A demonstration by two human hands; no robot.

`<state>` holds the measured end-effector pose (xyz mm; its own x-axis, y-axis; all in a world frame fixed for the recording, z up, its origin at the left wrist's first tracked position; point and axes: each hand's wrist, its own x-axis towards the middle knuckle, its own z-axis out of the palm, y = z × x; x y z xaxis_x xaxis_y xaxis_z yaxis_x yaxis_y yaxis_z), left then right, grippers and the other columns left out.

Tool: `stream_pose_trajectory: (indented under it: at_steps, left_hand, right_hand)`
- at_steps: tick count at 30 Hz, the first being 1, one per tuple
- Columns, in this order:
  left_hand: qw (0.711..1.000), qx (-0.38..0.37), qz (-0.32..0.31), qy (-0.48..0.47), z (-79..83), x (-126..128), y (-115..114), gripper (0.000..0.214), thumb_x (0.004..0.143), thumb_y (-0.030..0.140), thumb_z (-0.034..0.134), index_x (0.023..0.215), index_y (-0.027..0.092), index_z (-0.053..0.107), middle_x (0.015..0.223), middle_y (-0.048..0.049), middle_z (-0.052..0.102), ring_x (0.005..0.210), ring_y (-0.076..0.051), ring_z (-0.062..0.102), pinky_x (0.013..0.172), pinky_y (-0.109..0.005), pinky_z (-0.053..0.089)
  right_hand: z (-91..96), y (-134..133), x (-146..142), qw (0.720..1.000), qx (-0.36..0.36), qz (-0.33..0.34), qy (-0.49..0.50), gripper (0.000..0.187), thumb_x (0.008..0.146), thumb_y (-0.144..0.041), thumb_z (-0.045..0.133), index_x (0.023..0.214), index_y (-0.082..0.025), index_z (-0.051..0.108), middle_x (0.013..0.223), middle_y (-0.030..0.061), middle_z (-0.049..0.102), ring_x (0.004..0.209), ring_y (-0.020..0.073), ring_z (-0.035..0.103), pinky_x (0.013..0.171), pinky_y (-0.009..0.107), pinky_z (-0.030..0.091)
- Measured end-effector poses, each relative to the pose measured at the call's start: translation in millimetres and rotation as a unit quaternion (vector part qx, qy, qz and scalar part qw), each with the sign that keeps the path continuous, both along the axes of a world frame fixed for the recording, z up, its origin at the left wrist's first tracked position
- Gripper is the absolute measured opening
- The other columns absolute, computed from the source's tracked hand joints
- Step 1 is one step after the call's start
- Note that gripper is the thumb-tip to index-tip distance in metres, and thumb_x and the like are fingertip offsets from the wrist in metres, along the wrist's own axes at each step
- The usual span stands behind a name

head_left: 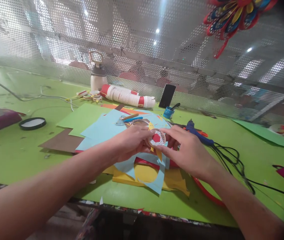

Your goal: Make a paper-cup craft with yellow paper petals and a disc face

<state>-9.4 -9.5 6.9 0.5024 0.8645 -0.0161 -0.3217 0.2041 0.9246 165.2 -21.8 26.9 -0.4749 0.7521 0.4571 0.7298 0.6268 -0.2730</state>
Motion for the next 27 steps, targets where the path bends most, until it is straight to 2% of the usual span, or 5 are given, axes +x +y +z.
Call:
stream_pose_trajectory:
  at_steps: [5, 10, 15, 21, 27]
  left_hand:
    - [1.000, 0.008, -0.011, 0.003, 0.6, -0.8, -0.1, 0.021, 0.083, 0.027, 0.057, 0.068, 0.013, 0.059, 0.070, -0.0046, 0.058, 0.069, -0.014, 0.058, 0.071, -0.032, 0.050]
    - [1.000, -0.011, -0.016, 0.016, 5.9, -0.4, -0.4, 0.023, 0.086, 0.023, 0.052, 0.072, 0.009, 0.063, 0.072, -0.0084, 0.062, 0.067, -0.014, 0.060, 0.070, -0.029, 0.052]
    - [0.999, -0.031, -0.018, 0.021, 9.3, -1.7, -0.2, 0.022, 0.088, 0.019, 0.047, 0.082, 0.008, 0.065, 0.075, -0.0104, 0.066, 0.067, -0.014, 0.061, 0.071, -0.031, 0.054]
    - [0.998, -0.044, -0.034, 0.029, 10.2, -2.0, -0.2, 0.022, 0.088, 0.019, 0.048, 0.082, 0.007, 0.066, 0.073, -0.0103, 0.065, 0.064, -0.014, 0.060, 0.073, -0.034, 0.054]
    - [0.998, -0.056, -0.019, 0.037, 11.2, -1.1, -0.5, 0.022, 0.087, 0.018, 0.049, 0.082, 0.007, 0.067, 0.077, -0.0125, 0.068, 0.070, -0.016, 0.063, 0.069, -0.033, 0.055]
  right_hand:
    - [1.5, 1.2, 2.3, 0.998, -0.054, -0.007, 0.029, 0.033, 0.080, -0.035, 0.066, 0.108, -0.017, 0.066, 0.078, 0.0024, 0.058, 0.064, 0.0147, 0.054, 0.063, 0.032, 0.048]
    - [1.1, 4.4, 6.0, 0.991, -0.109, -0.005, 0.073, 0.040, 0.078, -0.036, 0.066, 0.113, -0.015, 0.065, 0.081, 0.0034, 0.059, 0.063, 0.0144, 0.054, 0.062, 0.032, 0.048]
    - [5.3, 3.6, 6.5, 0.992, -0.114, 0.004, 0.056, 0.047, 0.077, -0.039, 0.067, 0.117, -0.016, 0.062, 0.081, 0.0035, 0.059, 0.064, 0.0148, 0.053, 0.062, 0.031, 0.046]
    - [6.6, 3.4, 7.5, 0.989, -0.138, -0.005, 0.053, 0.043, 0.077, -0.040, 0.066, 0.113, -0.017, 0.065, 0.079, 0.0027, 0.059, 0.063, 0.0141, 0.051, 0.060, 0.030, 0.044]
    - [3.2, 6.5, 9.6, 0.979, -0.184, 0.002, 0.088, 0.047, 0.076, -0.047, 0.065, 0.113, -0.017, 0.065, 0.076, 0.0028, 0.060, 0.063, 0.0146, 0.051, 0.057, 0.029, 0.043]
